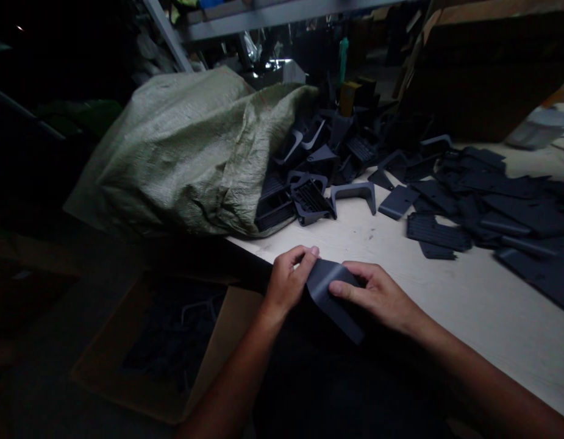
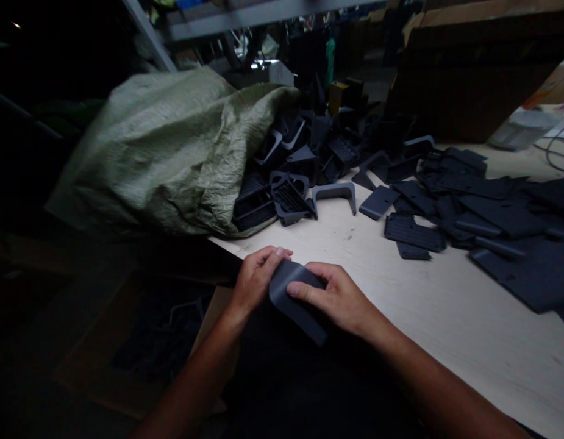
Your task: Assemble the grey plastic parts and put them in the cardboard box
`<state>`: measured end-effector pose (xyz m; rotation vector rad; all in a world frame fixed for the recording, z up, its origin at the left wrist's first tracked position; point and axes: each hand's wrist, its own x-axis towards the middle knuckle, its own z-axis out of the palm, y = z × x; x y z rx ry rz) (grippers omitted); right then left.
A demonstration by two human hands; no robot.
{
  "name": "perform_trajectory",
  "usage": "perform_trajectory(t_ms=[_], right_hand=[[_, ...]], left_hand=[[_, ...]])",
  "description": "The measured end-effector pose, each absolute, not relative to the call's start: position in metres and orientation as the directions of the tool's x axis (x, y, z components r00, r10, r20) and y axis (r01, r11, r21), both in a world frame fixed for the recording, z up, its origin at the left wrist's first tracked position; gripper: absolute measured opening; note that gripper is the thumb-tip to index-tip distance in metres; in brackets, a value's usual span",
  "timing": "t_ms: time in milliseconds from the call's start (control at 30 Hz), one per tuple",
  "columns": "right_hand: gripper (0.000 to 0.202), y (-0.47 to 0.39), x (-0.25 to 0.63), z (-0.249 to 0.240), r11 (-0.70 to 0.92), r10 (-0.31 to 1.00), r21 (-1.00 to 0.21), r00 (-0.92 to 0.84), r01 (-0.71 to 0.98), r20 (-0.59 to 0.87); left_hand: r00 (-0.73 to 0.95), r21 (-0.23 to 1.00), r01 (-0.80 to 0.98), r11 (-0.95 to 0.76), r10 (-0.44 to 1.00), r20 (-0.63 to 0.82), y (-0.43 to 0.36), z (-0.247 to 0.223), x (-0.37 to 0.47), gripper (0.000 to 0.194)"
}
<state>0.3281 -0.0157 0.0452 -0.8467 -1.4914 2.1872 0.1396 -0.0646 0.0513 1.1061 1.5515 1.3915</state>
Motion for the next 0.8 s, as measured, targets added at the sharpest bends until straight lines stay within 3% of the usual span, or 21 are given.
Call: perform_trajectory(t_ms=[100,200,300,367,600,700,800], right_hand=[[0.048,-0.004,0.33,0.053,-0.321,0.562,-0.94,-0.777,0.113,-0.285],[0.043,0.006,0.328,0.066,-0.112,0.62,-0.982,-0.761,0.155,-0.191],[0.037,0.018,0.331,0.079,0.201,0.694,-0.957,-0.719,0.211,-0.012],[0.039,0.024,0.336,0.082,0.283,0.722,-0.935,-0.689,0.213,0.062],[0.053,0.031,0.334,0.072,0.117,0.862,-0.991,-0.503,0.067,0.068],[0.055,0.044,0.33,0.075,0.09,0.841,-0.994,-0.539,0.057,0.045],[0.06,0.061,0.328,0.075,-0.01,0.731,-0.995,-0.678,0.101,-0.076]], left_hand=[[-0.046,0.927,0.375,0.024,0.999,-0.007,-0.063,0.067,0.127,0.045],[0.117,0.941,0.333,0.057,0.988,-0.101,-0.057,0.08,0.124,0.052],[0.046,0.976,0.208,0.063,0.996,-0.075,-0.051,0.084,0.124,0.056],[-0.059,0.992,0.101,0.07,0.996,-0.064,-0.048,0.082,0.124,0.057],[-0.233,0.919,-0.366,0.15,0.941,-0.246,-0.038,0.073,0.142,0.048],[-0.31,0.884,-0.438,0.162,0.896,-0.317,-0.036,0.063,0.146,0.045],[-0.345,0.901,-0.396,0.175,0.881,-0.323,-0.037,0.054,0.144,0.046]])
